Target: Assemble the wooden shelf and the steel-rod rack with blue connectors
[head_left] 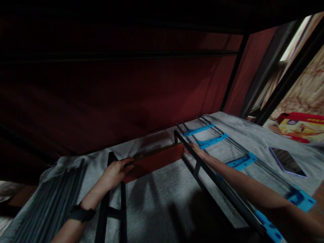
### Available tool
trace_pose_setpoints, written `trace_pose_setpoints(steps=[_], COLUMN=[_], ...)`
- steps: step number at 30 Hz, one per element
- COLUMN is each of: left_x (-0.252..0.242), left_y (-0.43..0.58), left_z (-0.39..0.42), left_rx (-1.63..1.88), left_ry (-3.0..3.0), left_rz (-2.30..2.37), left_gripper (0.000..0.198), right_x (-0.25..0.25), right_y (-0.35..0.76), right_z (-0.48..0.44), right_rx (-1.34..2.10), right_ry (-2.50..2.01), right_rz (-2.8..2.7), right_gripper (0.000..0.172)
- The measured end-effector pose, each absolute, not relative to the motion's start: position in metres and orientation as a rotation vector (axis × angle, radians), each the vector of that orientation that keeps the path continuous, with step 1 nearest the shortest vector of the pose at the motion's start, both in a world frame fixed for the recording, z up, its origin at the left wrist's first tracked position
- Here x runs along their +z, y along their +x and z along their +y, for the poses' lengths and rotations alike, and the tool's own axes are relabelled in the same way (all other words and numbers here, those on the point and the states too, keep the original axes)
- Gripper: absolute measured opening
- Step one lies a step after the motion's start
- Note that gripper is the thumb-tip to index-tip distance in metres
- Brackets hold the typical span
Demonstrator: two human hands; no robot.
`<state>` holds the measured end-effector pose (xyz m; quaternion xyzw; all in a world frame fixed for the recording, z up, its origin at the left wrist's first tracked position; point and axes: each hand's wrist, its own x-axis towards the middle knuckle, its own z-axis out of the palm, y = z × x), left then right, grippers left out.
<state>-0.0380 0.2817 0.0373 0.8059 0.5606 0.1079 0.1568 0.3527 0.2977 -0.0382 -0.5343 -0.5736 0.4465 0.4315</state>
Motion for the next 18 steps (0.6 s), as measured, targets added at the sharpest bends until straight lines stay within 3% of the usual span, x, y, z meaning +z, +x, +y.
trace_pose_setpoints(steps=[6,12,18], left_x=[0.039,0.042,0.046], left_y=[-0.032,-0.028,-0.024], left_z=[0.274,0.268,0.266], left_rx=[0.157,0.094,0.070], left_ry=[2.430,2.480,2.446], left_rz=[1.724,1.860,1.912], left_gripper=[0.043,0.038,0.038], right_x=[0.007,0.041,0.004], right_y=[0.352,0.337,0.328], right_z=[0.316,0.307,0.313], right_rx=[0.964,0.583,0.496], right_ry=[-1.285,-1.201,-1.497], right_rz=[-1.384,-1.987,-1.952], right_gripper=[0.034,0.033,0.074])
